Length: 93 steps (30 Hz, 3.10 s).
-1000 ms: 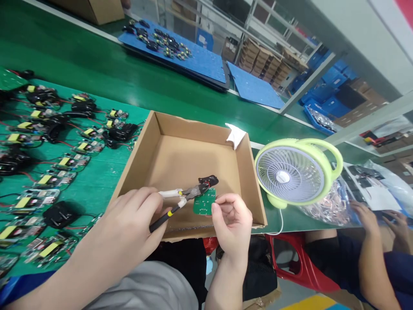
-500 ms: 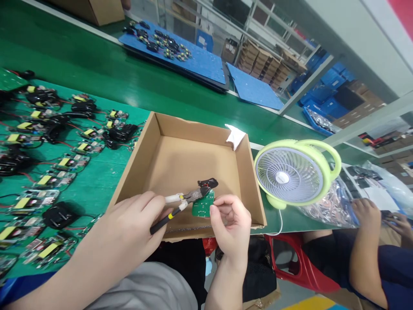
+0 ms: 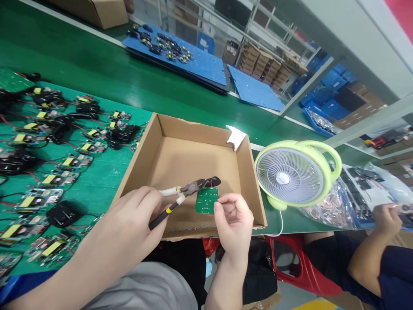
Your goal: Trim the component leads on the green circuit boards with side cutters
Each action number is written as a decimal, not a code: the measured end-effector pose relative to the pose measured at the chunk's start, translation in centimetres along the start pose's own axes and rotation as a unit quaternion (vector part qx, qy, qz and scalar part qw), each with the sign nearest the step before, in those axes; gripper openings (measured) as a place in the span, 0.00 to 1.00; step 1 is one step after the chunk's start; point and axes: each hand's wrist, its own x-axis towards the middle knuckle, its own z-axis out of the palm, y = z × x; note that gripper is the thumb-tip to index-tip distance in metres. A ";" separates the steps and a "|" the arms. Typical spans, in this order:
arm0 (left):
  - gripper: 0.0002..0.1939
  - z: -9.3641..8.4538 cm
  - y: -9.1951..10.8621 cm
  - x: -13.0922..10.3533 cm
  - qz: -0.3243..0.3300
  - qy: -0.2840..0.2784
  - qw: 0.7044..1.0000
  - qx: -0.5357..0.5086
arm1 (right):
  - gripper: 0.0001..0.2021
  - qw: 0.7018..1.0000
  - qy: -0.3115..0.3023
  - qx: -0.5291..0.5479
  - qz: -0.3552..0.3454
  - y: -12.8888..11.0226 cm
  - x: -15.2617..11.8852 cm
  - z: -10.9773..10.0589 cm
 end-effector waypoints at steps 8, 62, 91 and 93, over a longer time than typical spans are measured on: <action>0.04 0.4 -0.1 -0.2 0.003 -0.030 1.000 0.007 | 0.03 1.000 0.028 0.002 -0.007 0.0 0.2 -0.1; 0.04 0.4 -0.1 -0.2 -0.001 -0.023 1.000 0.001 | 0.05 0.993 0.068 0.051 0.079 0.4 0.5 -0.8; 0.05 0.4 -0.3 -0.4 0.046 -0.020 0.999 -0.007 | 0.11 0.999 0.010 0.031 0.008 0.0 -0.1 -0.2; 0.05 0.4 -0.2 -0.4 0.048 -0.016 0.999 -0.003 | 0.11 0.999 0.014 0.029 -0.003 0.0 -0.1 -0.1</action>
